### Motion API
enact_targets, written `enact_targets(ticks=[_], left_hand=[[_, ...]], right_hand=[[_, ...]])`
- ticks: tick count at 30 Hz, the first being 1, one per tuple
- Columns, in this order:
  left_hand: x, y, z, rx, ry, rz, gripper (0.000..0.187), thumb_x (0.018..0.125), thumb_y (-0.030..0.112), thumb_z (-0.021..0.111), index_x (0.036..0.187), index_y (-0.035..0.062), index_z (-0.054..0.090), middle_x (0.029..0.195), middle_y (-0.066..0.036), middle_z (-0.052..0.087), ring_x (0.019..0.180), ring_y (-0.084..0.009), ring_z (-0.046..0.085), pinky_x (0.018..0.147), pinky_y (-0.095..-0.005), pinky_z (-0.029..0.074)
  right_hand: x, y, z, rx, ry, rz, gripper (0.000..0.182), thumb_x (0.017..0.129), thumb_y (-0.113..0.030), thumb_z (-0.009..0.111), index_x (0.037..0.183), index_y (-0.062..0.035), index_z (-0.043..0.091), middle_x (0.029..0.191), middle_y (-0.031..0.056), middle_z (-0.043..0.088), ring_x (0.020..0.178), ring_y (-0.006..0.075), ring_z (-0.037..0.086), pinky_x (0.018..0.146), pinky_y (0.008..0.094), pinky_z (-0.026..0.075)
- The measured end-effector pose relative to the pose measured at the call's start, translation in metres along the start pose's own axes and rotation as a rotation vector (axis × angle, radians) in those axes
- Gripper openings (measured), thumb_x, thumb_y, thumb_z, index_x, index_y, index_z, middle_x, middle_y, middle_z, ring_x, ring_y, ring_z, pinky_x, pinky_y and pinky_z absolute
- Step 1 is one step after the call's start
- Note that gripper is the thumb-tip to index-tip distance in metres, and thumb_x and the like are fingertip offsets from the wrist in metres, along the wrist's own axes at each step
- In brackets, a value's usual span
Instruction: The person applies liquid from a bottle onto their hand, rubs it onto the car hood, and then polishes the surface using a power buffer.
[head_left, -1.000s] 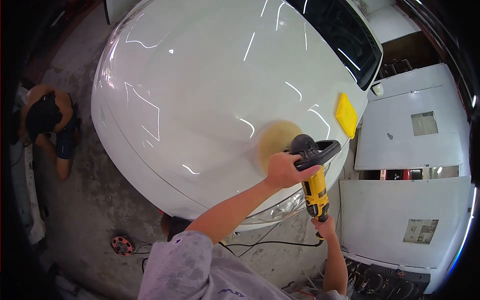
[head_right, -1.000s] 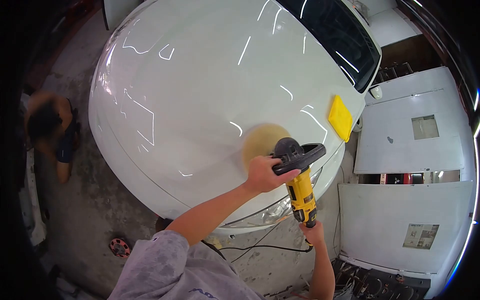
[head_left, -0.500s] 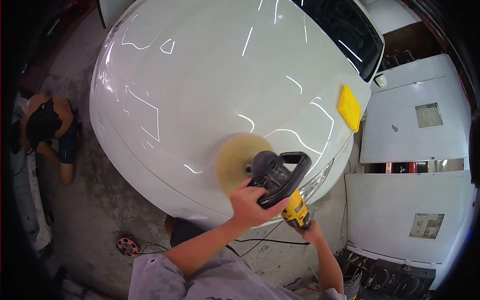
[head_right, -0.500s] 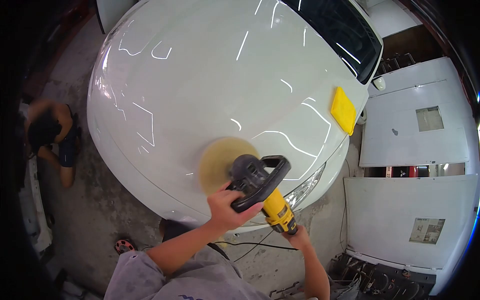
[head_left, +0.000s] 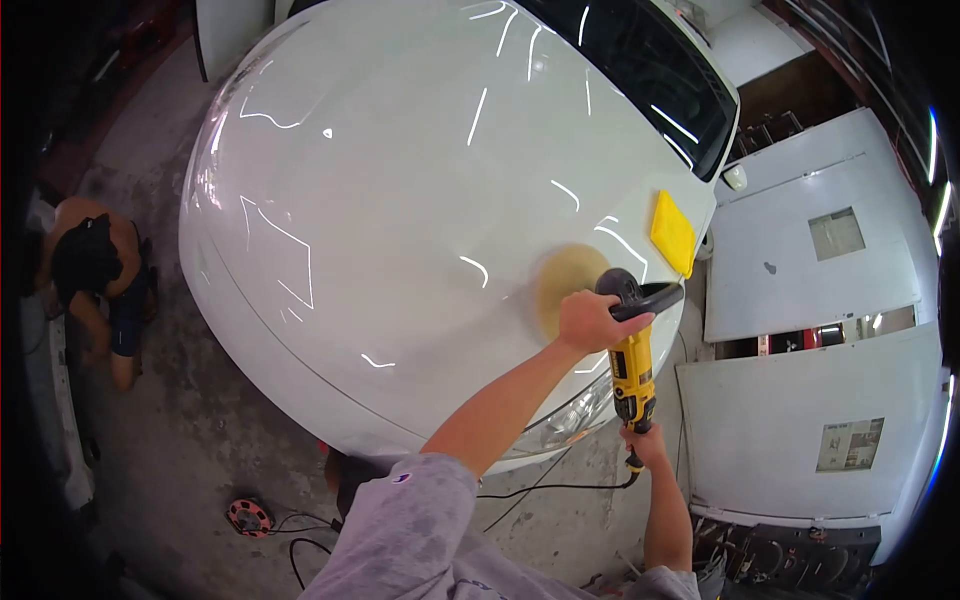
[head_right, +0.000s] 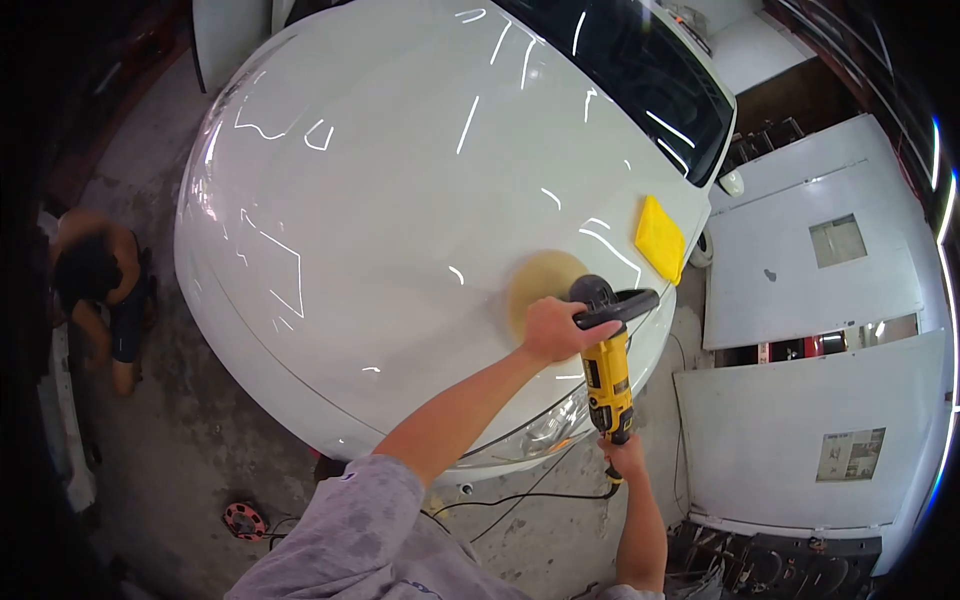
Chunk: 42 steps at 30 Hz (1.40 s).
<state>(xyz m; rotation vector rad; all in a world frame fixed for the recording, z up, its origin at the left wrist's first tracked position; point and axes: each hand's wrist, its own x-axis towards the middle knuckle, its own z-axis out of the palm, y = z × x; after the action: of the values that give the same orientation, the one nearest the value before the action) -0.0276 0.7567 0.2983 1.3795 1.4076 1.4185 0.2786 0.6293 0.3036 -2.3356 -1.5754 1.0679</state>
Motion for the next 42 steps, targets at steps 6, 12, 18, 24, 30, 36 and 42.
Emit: enact_targets(ticks=[6,12,18,24,30,36,42], left_hand=[[-0.009,-0.005,0.005,0.004,-0.11,0.031,0.055,0.069,0.066,0.069,0.075,0.0119,0.076,0.059,-0.01,0.065,0.056,-0.0268,0.065,0.056,-0.035,0.051],[-0.047,-0.02,-0.014,-0.072,-0.104,0.109,0.049,0.071,0.059,0.073,0.07,0.0096,0.073,0.052,-0.009,0.059,0.05,-0.0264,0.061,0.048,-0.0347,0.046],[-0.112,-0.039,-0.075,-0.04,-0.164,0.18,0.04,0.066,0.046,0.08,0.065,0.0077,0.069,0.058,-0.011,0.062,0.055,-0.0277,0.063,0.054,-0.0355,0.05],[-0.176,-0.068,-0.132,-0.089,-0.127,0.304,0.034,0.067,0.034,0.08,0.064,0.0041,0.064,0.056,-0.009,0.057,0.06,-0.0303,0.064,0.086,-0.0431,0.053],[-0.202,-0.072,-0.15,-0.042,-0.181,0.253,0.037,0.068,0.034,0.078,0.063,0.0025,0.061,0.056,-0.01,0.056,0.063,-0.0342,0.065,0.094,-0.0467,0.05],[-0.165,-0.074,-0.127,-0.052,-0.199,0.255,0.039,0.067,0.034,0.079,0.066,0.0,0.061,0.068,-0.017,0.062,0.07,-0.0348,0.066,0.086,-0.0433,0.053],[-0.171,-0.084,-0.141,-0.108,-0.205,0.221,0.047,0.075,0.039,0.077,0.073,-0.0037,0.059,0.067,-0.018,0.058,0.065,-0.0344,0.061,0.087,-0.0439,0.051]], right_hand=[[-0.021,0.028,0.029,0.146,0.06,0.078,0.009,0.08,-0.006,0.072,0.085,-0.004,0.065,0.064,0.0005,0.059,0.051,0.0099,0.055,0.049,0.0271,0.046],[-0.061,0.045,0.076,0.151,0.086,0.128,0.011,0.08,-0.008,0.073,0.087,-0.0032,0.065,0.066,0.0014,0.061,0.053,0.0104,0.056,0.05,0.0277,0.046],[-0.112,0.057,0.139,0.02,0.065,0.102,0.02,0.078,-0.02,0.076,0.085,-0.0022,0.068,0.067,0.0041,0.064,0.057,0.0137,0.061,0.055,0.0314,0.049],[-0.158,0.064,0.205,-0.01,0.084,0.088,0.028,0.076,-0.021,0.077,0.089,0.0015,0.067,0.072,0.0135,0.068,0.067,0.0237,0.067,0.063,0.037,0.051],[-0.17,0.05,0.214,0.0,-0.025,0.137,0.031,0.075,-0.023,0.077,0.094,-0.0004,0.068,0.08,0.016,0.07,0.078,0.0285,0.07,0.068,0.0369,0.052],[-0.152,0.046,0.2,0.067,0.065,0.109,0.031,0.076,-0.024,0.075,0.097,-0.0013,0.068,0.082,0.0186,0.07,0.079,0.0306,0.07,0.069,0.0385,0.052],[-0.149,0.047,0.212,0.053,0.057,0.083,0.034,0.075,-0.028,0.075,0.096,-0.0019,0.069,0.082,0.021,0.069,0.08,0.0369,0.068,0.07,0.0392,0.052]])
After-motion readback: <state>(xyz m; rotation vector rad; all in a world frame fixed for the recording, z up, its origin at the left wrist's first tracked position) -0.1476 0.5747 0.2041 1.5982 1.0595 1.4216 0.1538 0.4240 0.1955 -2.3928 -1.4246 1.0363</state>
